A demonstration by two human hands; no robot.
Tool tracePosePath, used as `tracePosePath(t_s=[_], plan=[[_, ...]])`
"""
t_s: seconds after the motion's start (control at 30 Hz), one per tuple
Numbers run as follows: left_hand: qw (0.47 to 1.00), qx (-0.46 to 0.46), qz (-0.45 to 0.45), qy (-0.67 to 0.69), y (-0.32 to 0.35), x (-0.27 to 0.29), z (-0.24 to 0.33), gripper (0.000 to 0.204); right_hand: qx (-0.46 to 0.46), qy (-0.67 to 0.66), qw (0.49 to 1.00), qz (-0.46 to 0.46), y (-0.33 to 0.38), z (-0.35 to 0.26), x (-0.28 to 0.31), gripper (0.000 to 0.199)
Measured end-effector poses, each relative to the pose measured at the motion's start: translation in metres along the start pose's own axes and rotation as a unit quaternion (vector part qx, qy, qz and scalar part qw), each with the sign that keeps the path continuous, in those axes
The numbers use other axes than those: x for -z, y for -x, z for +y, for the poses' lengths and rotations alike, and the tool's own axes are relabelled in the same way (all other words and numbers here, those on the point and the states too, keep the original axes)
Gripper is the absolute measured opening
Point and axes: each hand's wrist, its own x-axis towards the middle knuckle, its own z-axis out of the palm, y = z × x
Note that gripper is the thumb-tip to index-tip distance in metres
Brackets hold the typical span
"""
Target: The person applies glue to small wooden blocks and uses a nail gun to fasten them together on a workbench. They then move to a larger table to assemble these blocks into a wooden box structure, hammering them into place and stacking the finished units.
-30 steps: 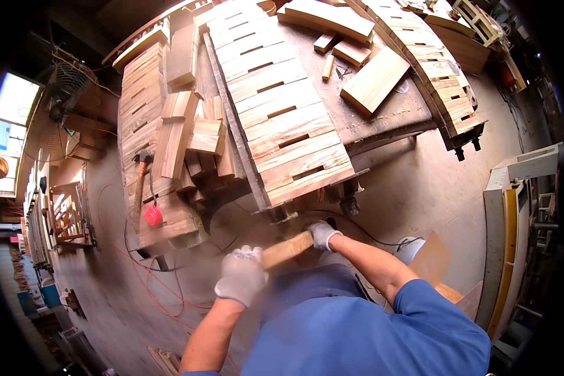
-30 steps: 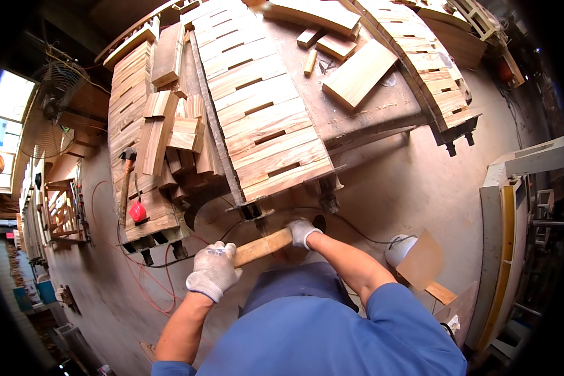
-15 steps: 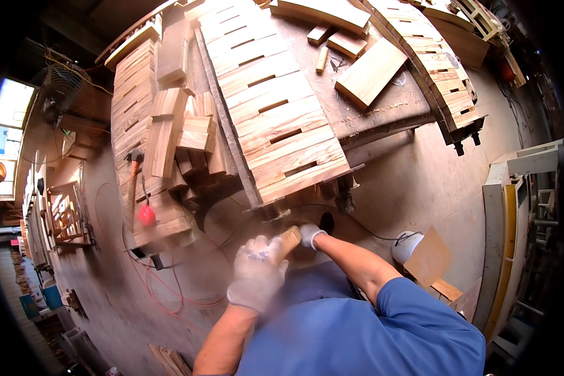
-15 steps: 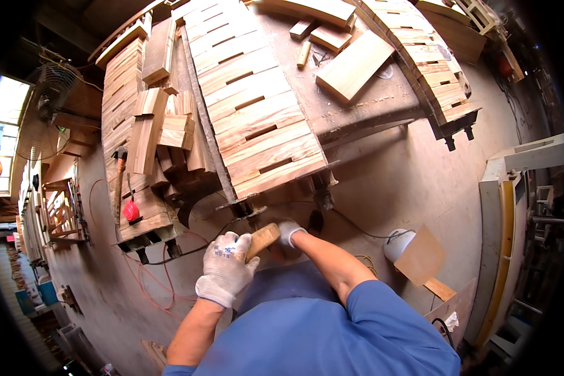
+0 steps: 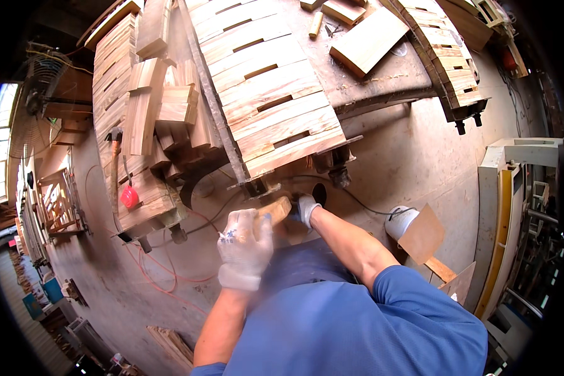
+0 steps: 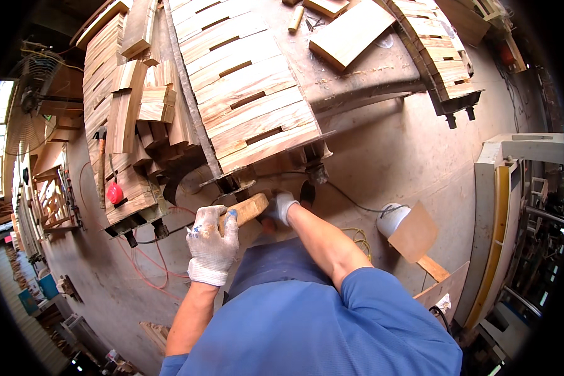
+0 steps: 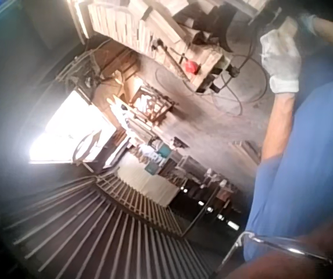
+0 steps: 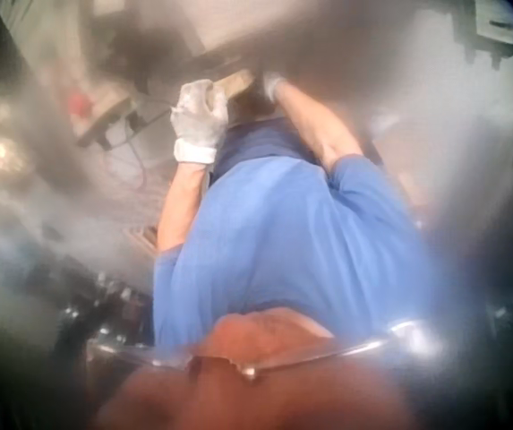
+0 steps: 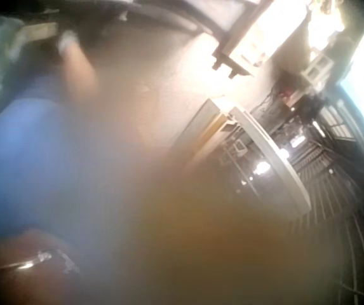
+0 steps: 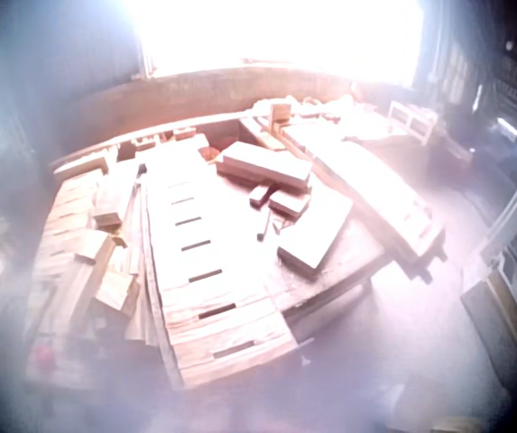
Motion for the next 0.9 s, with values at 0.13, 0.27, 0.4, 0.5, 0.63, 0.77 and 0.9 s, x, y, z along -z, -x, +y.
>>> tracePosePath(t_s=[0.13, 0.27, 0.4, 0.5, 0.63, 0.77, 0.9], plan=[[0.999, -0.037, 0.014, 0.019, -0.004, -0.003, 0.0, 0.011, -0.053, -0.131, 0.989, 0.041, -0.018, -0.003, -0.026, 0.052], [0.996, -0.066, 0.039, 0.047, -0.006, -0.006, -0.007, 0.008, -0.102, -0.238, 0.964, 0.064, -0.034, -0.001, -0.036, 0.047], [0.994, -0.062, 0.048, 0.079, -0.009, -0.003, -0.022, 0.005, -0.164, -0.396, 0.899, 0.09, -0.043, 0.01, -0.046, 0.043], [0.989, -0.036, 0.035, 0.137, -0.01, 0.002, -0.053, 0.005, -0.216, -0.524, 0.814, 0.127, -0.048, 0.026, -0.055, 0.04], [0.978, 0.064, 0.035, 0.196, 0.009, -0.003, -0.098, 0.012, -0.224, -0.744, 0.612, 0.146, -0.003, -0.011, -0.021, 0.044], [0.965, 0.118, 0.044, 0.231, 0.023, -0.025, -0.143, 0.028, -0.176, -0.881, 0.368, 0.239, 0.005, 0.018, -0.032, 0.029], [0.915, 0.292, 0.013, 0.279, 0.036, -0.055, -0.179, 0.041, -0.152, -0.9, 0.318, 0.256, 0.047, 0.016, -0.014, 0.031]])
